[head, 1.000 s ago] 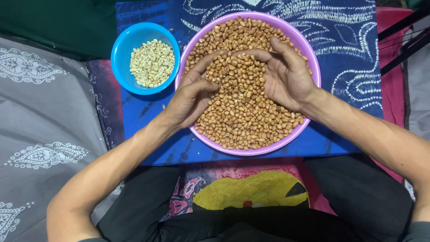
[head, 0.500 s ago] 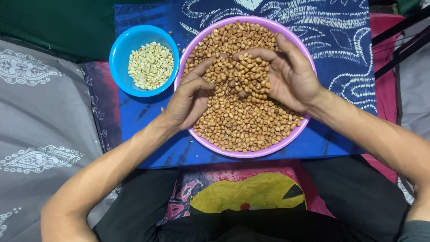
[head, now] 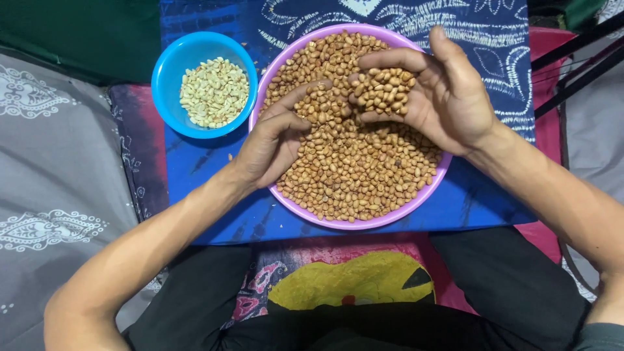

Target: Manually sorting nuts by picking out specific ones from a large bowl and placing them into a smaller bowl.

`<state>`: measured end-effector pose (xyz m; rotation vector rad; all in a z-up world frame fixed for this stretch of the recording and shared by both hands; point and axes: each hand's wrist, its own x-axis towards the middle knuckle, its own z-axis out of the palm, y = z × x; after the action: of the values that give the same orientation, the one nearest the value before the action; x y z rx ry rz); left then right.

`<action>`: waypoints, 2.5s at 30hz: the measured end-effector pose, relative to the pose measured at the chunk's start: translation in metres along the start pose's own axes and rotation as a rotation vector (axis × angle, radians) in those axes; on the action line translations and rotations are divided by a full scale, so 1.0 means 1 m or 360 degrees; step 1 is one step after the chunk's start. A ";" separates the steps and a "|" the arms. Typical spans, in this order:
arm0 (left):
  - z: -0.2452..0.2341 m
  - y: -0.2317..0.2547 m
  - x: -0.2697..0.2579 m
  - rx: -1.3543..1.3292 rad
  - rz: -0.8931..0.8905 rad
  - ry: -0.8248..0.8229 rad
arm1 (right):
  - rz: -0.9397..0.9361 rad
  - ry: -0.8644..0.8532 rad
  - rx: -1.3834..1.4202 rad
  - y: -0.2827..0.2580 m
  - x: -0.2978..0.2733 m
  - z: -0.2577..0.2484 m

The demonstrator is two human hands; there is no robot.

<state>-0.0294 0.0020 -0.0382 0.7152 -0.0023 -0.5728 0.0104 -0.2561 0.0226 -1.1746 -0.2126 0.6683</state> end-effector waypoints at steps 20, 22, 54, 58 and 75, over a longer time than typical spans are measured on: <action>0.006 0.007 -0.003 -0.0009 0.0012 -0.0134 | -0.0363 -0.0135 -0.1699 -0.008 -0.013 -0.001; 0.001 0.004 -0.002 0.0062 0.0001 -0.0121 | -0.0481 -0.0160 -0.1897 0.001 -0.013 0.005; -0.032 -0.020 0.010 -0.0353 0.0062 -0.0212 | -0.1135 -0.0351 -0.1815 -0.009 0.074 0.073; -0.042 -0.027 0.012 -0.0422 0.0084 -0.0104 | -0.1362 -0.0419 -0.1820 -0.007 0.107 0.102; -0.011 -0.004 0.001 -0.0044 0.0076 -0.0240 | -0.0994 -0.0192 -0.2390 -0.007 -0.008 0.014</action>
<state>-0.0280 0.0058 -0.0492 0.6419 -0.1506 -0.5791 -0.0002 -0.2516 0.0363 -2.3093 -1.2734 -0.1117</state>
